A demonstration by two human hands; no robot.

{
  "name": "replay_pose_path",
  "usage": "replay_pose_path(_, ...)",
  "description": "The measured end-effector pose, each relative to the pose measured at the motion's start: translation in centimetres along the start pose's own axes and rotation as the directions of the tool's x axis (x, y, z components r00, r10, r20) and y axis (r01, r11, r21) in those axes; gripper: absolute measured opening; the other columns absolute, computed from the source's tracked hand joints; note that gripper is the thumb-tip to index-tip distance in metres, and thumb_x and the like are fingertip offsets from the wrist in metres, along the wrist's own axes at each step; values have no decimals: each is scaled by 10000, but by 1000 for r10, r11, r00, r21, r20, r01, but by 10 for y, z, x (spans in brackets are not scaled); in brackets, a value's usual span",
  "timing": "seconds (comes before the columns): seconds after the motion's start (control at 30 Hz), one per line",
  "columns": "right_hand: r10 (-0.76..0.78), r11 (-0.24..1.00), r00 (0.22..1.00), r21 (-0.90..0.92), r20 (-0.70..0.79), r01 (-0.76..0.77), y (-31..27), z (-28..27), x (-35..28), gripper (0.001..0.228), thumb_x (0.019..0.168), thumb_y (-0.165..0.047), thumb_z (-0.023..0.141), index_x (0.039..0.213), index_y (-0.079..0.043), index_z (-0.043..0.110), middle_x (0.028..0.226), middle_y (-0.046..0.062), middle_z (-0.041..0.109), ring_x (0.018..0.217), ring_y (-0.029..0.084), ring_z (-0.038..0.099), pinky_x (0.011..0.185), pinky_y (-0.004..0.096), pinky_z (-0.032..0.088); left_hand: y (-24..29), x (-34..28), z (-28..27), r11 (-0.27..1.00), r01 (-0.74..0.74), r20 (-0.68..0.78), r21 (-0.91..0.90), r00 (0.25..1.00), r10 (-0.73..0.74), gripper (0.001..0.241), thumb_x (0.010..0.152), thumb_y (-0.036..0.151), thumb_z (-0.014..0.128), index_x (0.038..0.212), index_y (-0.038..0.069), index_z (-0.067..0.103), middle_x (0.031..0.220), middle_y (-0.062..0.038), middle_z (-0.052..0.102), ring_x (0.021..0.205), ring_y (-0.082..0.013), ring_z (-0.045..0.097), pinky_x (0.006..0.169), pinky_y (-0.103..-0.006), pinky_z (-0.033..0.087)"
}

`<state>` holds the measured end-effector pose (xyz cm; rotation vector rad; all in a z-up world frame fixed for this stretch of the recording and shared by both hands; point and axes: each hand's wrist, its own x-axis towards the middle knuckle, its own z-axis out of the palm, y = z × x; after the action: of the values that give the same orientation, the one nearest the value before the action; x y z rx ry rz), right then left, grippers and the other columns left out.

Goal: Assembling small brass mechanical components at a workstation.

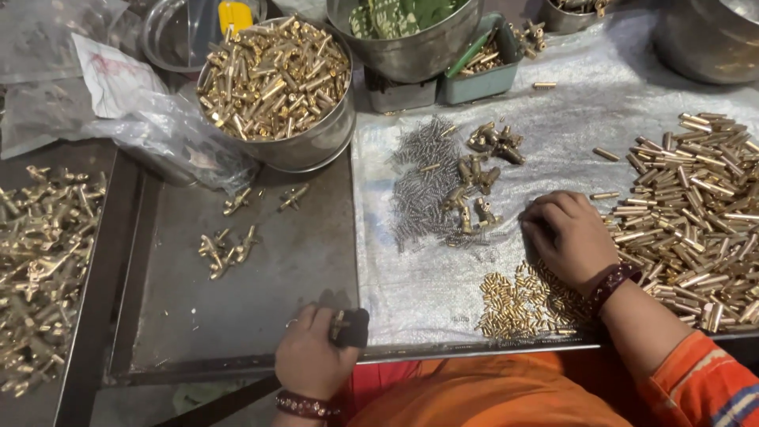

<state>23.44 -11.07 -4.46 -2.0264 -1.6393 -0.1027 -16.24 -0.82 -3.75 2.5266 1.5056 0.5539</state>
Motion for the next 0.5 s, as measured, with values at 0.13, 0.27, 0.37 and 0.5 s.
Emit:
replay_pose_path(0.13,6,1000,1000,-6,-6,-6,0,0,0,172,880,-207,728,1000,-85,717,1122,82,681,1118,312,597,988,423,484,2,0,-2,999,-39,-30,8,999,39,366,654,388,792,888,124,694,1013,-76,701,805,-339,693,678,-443,563)
replay_pose_path(0.27,6,1000,1000,-12,-10,-6,-1,0,0,172,875,-203,732,1000,-86,720,1124,81,682,1114,315,602,983,422,487,0,-2,0,998,-64,-71,-4,995,64,371,681,417,787,873,115,690,1004,-103,696,782,-347,689,664,-445,559)
replay_pose_path(0.37,4,1000,1000,-12,-20,-5,0,2,1,170,875,-199,731,1003,-88,720,1130,78,684,1117,310,605,988,420,489,4,0,-2,998,-57,-98,-27,994,54,374,712,446,781,866,114,703,978,-121,695,774,-351,691,655,-444,556)
replay_pose_path(0.5,21,1000,999,-1,-37,-21,4,4,-1,185,880,-197,731,1023,-82,718,1142,90,686,1126,308,615,992,417,494,9,5,-11,994,10,-32,-108,999,-14,323,759,453,780,823,141,733,908,-85,709,765,-337,700,645,-439,553)
